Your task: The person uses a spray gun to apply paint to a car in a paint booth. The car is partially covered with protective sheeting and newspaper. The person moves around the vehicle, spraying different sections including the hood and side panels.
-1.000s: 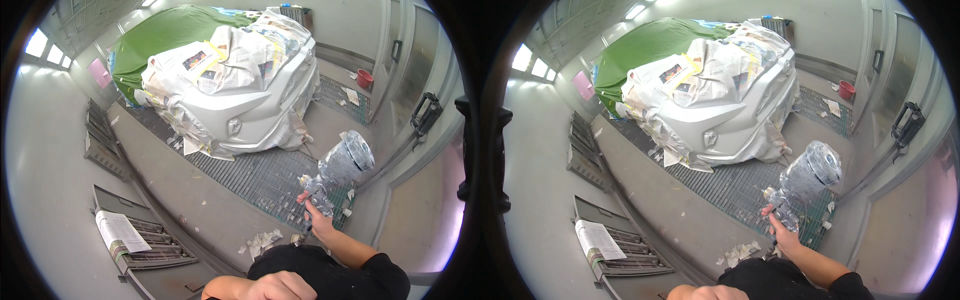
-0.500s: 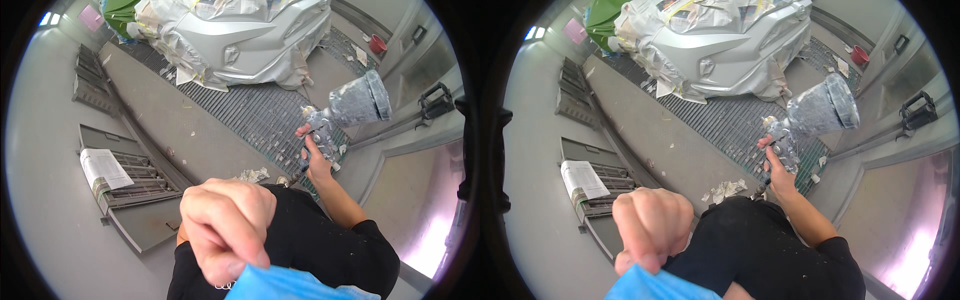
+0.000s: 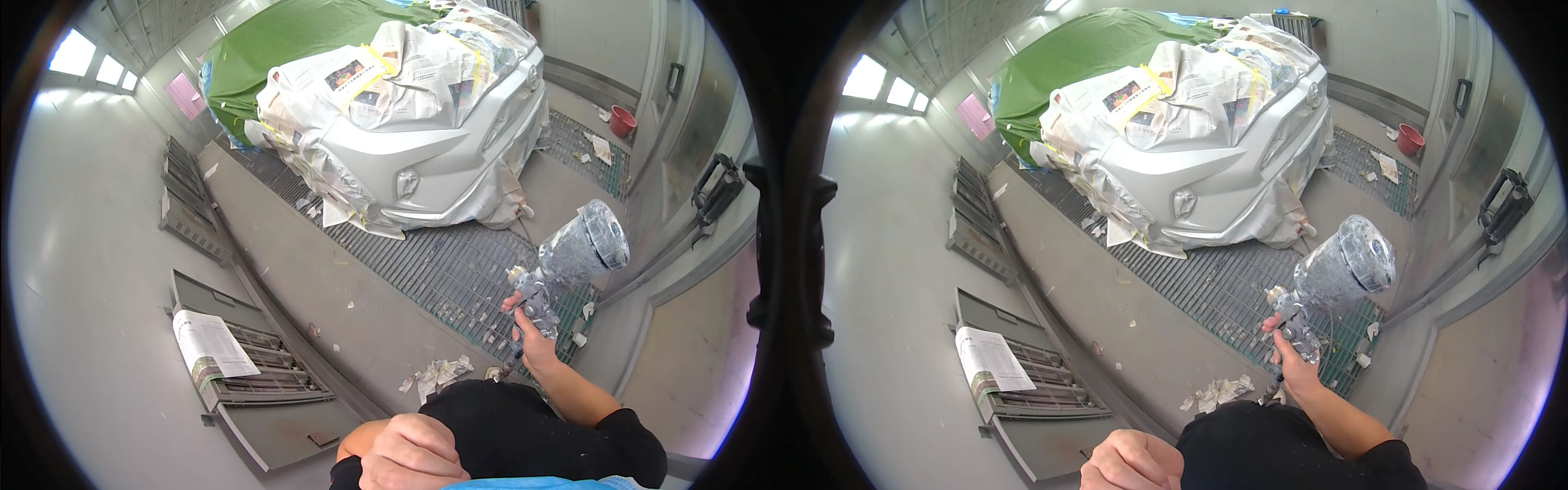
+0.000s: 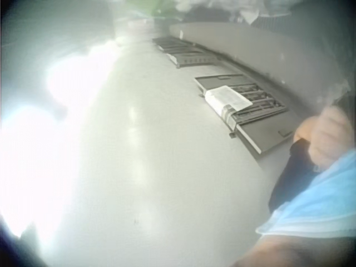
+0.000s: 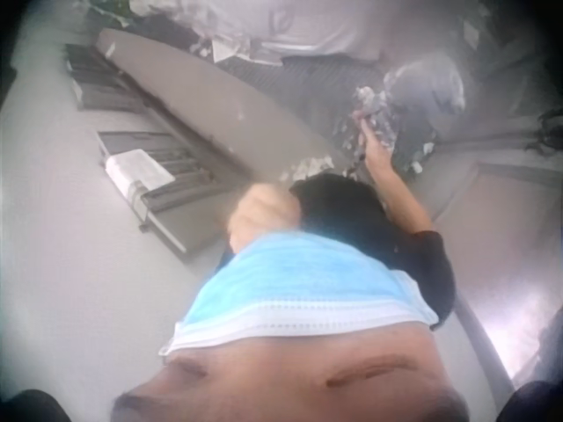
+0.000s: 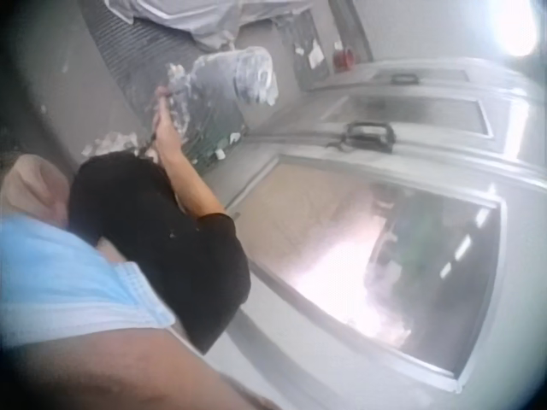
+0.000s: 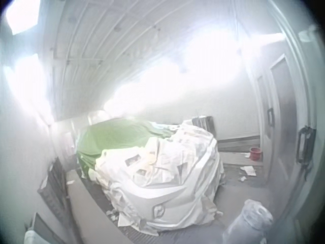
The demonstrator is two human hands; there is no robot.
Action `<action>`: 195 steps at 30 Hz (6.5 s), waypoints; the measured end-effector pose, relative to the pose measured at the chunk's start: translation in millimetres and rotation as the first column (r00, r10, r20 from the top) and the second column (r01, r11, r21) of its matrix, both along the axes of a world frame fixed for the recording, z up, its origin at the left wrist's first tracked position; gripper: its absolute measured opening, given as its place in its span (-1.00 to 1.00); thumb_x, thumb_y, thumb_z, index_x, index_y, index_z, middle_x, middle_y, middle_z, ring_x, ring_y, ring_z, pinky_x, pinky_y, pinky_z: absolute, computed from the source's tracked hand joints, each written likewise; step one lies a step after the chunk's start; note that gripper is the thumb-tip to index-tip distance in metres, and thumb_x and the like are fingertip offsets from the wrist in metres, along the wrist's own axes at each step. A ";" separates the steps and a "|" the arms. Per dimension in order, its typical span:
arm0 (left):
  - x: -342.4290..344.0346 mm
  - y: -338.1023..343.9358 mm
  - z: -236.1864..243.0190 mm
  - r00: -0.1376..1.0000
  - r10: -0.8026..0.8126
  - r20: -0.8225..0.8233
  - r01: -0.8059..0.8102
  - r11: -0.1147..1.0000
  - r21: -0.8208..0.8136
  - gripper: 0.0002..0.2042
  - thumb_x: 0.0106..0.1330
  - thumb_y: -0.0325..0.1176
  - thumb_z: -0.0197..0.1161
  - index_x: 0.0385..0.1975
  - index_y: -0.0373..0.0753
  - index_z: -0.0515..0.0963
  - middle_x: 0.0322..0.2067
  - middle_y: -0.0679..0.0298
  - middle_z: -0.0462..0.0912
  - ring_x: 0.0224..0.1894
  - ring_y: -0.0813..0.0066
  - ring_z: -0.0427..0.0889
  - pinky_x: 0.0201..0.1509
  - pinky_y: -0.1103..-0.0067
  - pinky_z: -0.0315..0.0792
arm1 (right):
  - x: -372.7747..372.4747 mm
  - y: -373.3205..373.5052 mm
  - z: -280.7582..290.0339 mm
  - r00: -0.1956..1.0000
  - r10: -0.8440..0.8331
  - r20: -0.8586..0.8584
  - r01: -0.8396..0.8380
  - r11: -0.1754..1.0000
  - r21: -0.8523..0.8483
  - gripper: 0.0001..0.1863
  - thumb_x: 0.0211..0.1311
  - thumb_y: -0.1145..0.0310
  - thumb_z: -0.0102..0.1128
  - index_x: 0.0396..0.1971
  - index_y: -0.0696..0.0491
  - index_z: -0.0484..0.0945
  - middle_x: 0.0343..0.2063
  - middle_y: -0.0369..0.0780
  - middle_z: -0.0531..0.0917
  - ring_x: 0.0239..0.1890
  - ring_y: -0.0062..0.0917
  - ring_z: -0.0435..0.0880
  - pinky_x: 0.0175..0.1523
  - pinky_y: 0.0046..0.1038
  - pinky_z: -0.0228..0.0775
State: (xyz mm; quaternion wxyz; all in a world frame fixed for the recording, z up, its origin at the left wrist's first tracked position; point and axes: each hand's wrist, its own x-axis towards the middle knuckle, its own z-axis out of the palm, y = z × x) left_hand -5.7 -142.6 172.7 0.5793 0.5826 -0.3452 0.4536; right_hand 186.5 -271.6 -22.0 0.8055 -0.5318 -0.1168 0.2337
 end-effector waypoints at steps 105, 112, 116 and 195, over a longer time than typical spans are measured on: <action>257.1 260.0 -87.6 -0.472 -0.658 -0.586 0.275 0.522 -0.808 -0.81 0.51 -0.28 0.23 -0.16 -0.29 0.65 -0.29 0.19 0.79 -0.34 0.58 0.74 -0.30 0.69 0.54 | 91.4 275.4 52.8 -0.058 -0.704 0.708 0.998 -0.066 0.016 -0.50 -0.01 0.54 0.30 0.03 0.14 0.51 -0.20 -0.02 0.63 -0.22 -0.02 0.66 -0.14 -0.27 0.55; 252.9 261.6 -94.2 -0.415 -0.626 -0.661 0.308 0.587 -0.749 -0.77 0.53 -0.27 0.21 -0.18 -0.33 0.65 -0.27 0.11 0.79 -0.30 0.52 0.77 -0.27 0.64 0.58 | 97.2 285.8 37.0 -0.049 -0.783 0.621 0.997 -0.002 0.075 -0.68 0.09 0.46 0.18 -0.11 0.16 0.52 -0.30 -0.05 0.57 -0.32 -0.04 0.60 -0.20 -0.30 0.50; 275.6 278.8 -93.3 -0.390 -0.467 -0.794 0.506 0.611 -0.609 -0.66 0.59 -0.19 0.08 -0.22 -0.36 0.65 -0.28 0.06 0.78 -0.31 0.46 0.77 -0.27 0.62 0.59 | 83.9 286.8 38.7 -0.044 -0.731 0.681 0.998 0.002 0.066 -0.68 0.11 0.49 0.25 -0.09 0.17 0.55 -0.31 -0.05 0.60 -0.38 -0.09 0.59 -0.23 -0.30 0.48; 408.5 244.8 -187.7 -0.219 -0.600 -0.769 0.810 0.328 -0.486 -0.07 0.45 0.46 -0.48 0.37 -0.32 0.33 0.25 0.02 0.51 0.31 0.19 0.46 0.44 0.25 0.23 | 31.2 263.4 53.6 0.588 -0.809 0.003 0.766 0.557 -0.321 -0.92 0.34 0.60 0.24 -0.20 0.21 0.61 -0.24 -0.22 0.72 -0.21 -0.67 0.67 -0.18 -0.59 0.51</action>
